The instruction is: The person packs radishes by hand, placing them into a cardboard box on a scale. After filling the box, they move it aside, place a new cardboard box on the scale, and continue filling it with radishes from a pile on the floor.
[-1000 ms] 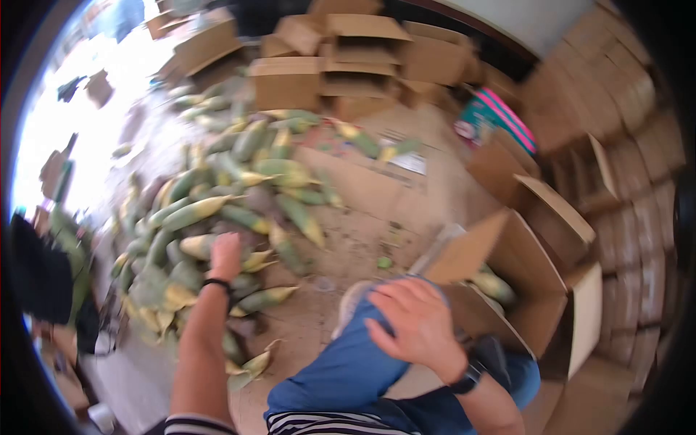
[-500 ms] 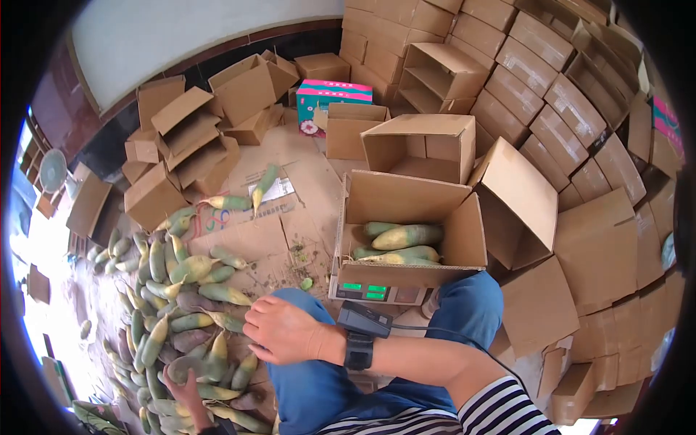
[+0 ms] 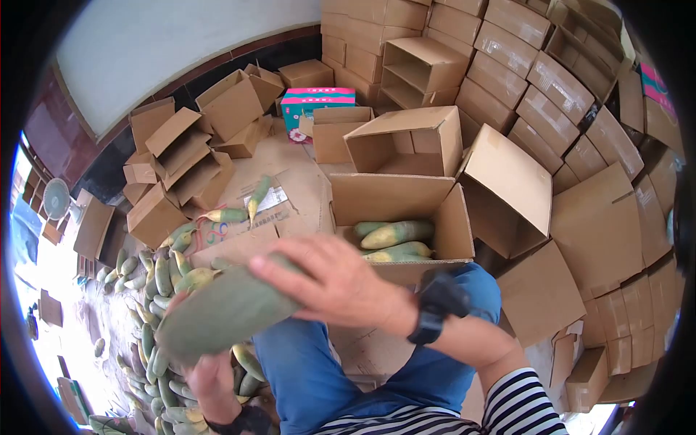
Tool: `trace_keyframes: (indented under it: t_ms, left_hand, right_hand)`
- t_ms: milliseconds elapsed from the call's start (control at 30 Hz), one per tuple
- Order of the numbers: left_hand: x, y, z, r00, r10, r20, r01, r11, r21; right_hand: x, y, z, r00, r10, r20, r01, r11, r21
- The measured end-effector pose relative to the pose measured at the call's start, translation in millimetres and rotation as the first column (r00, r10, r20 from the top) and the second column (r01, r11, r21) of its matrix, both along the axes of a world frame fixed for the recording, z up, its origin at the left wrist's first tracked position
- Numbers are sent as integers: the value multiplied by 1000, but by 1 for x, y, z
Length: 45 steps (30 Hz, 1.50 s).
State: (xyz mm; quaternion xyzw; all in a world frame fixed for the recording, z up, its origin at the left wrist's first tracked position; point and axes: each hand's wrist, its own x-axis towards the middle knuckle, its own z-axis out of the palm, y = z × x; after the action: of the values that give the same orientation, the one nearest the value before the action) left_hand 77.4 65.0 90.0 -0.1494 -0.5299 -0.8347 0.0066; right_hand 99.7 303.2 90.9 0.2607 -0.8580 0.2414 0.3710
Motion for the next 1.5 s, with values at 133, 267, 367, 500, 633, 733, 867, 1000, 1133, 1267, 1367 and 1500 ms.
trace_keyframes:
  t_ms: [133, 267, 367, 500, 633, 733, 867, 1000, 1133, 1267, 1367, 1500]
  left_hand:
    - [-20, 25, -25, 981, -110, -158, -4, 810, -587]
    - [-23, 23, -75, 839, -390, -380, -325, 202, -924]
    - [-26, 29, -73, 855, -375, -358, -276, 256, -927]
    - [-30, 36, -72, 867, -386, -315, -232, 246, -941]
    - [-29, 40, -73, 861, -390, -326, -236, 260, -936]
    - [-29, 37, -72, 865, -384, -323, -233, 263, -936]
    - [-28, 33, -75, 874, -364, -322, -231, 272, -934]
    - [-30, 33, -76, 862, -381, -334, -247, 260, -933]
    - [-31, 36, -74, 870, -368, -329, -232, 283, -931]
    - [-30, 32, -74, 870, -360, -336, -237, 294, -926]
    - [-30, 30, -79, 868, -351, -352, -255, 294, -921]
    - [-29, 34, -77, 879, -342, -333, -239, 289, -927]
  right_hand:
    - [13, 64, -3, 930, -348, 114, 343, 937, 69]
    - [14, 138, -31, 712, -647, 272, 560, 758, 336]
    - [9, 180, -68, 579, -739, 345, 493, 655, 573]
    - [-3, 201, -113, 482, -753, 449, 392, 643, 658]
    - [-20, 200, -138, 501, -731, 464, 345, 660, 667]
    - [-33, 198, -153, 489, -704, 516, 306, 692, 654]
    - [-40, 198, -165, 471, -708, 526, 292, 688, 664]
    - [-42, 209, -189, 602, -700, 385, 374, 673, 638]
    - [-42, 207, -197, 527, -775, 349, 420, 594, 686]
    - [-29, 210, -178, 311, -741, 596, 377, 671, 638]
    - [-16, 218, -161, 325, -763, 559, 422, 645, 637]
    - [-2, 226, -138, 399, -739, 543, 488, 672, 557]
